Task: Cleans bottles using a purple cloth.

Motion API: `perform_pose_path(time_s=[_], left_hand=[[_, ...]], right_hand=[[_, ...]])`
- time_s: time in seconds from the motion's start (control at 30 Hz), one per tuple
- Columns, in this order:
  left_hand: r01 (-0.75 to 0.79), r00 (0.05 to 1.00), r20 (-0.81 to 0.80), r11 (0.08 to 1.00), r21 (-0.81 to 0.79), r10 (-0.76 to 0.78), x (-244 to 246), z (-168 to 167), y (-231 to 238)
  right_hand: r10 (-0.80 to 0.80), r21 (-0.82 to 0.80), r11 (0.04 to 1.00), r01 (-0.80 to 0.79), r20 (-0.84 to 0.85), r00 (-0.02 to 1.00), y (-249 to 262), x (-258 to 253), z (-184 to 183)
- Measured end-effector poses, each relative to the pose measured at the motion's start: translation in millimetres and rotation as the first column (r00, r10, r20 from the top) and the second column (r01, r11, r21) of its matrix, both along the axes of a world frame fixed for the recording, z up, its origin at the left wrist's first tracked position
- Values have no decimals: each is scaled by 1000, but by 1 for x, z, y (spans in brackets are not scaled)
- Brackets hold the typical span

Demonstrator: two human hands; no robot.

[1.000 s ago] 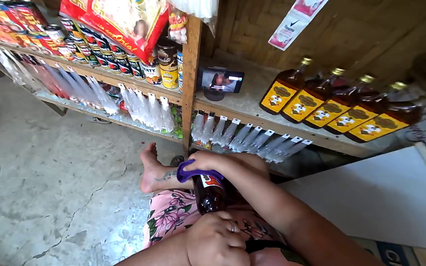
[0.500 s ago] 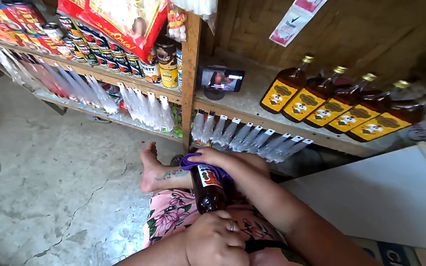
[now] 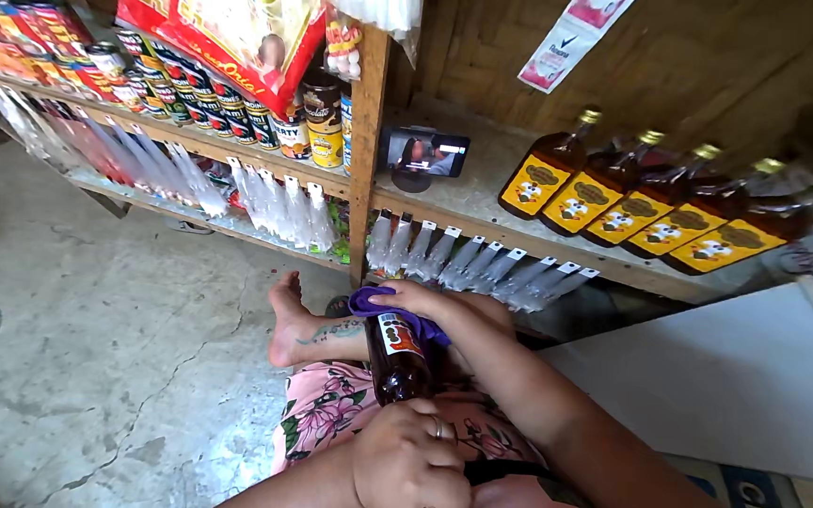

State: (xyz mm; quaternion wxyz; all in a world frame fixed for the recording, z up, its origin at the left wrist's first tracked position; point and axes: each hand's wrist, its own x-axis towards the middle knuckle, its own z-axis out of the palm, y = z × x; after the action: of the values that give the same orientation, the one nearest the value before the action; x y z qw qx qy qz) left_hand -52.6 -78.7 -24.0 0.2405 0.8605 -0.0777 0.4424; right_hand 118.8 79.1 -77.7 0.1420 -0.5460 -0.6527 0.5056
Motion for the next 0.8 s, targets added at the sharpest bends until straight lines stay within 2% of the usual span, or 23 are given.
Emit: perform_pose_path(time_s=[0.13,0.37,0.8], left_hand=[[-17,1000,5,1000,1,17,-2,0,0],[-45,999,27,999,3,44,-3,-1,0],[-72,995,68,997,-25,74,-5,1,4]], right_hand=[[17,-21,1000,-17,26,1000,-3,5,8],[20,-67,998,-22,-30,999,-4,22,7],[8,-53,999,-9,-7,1000,-6,26,7]])
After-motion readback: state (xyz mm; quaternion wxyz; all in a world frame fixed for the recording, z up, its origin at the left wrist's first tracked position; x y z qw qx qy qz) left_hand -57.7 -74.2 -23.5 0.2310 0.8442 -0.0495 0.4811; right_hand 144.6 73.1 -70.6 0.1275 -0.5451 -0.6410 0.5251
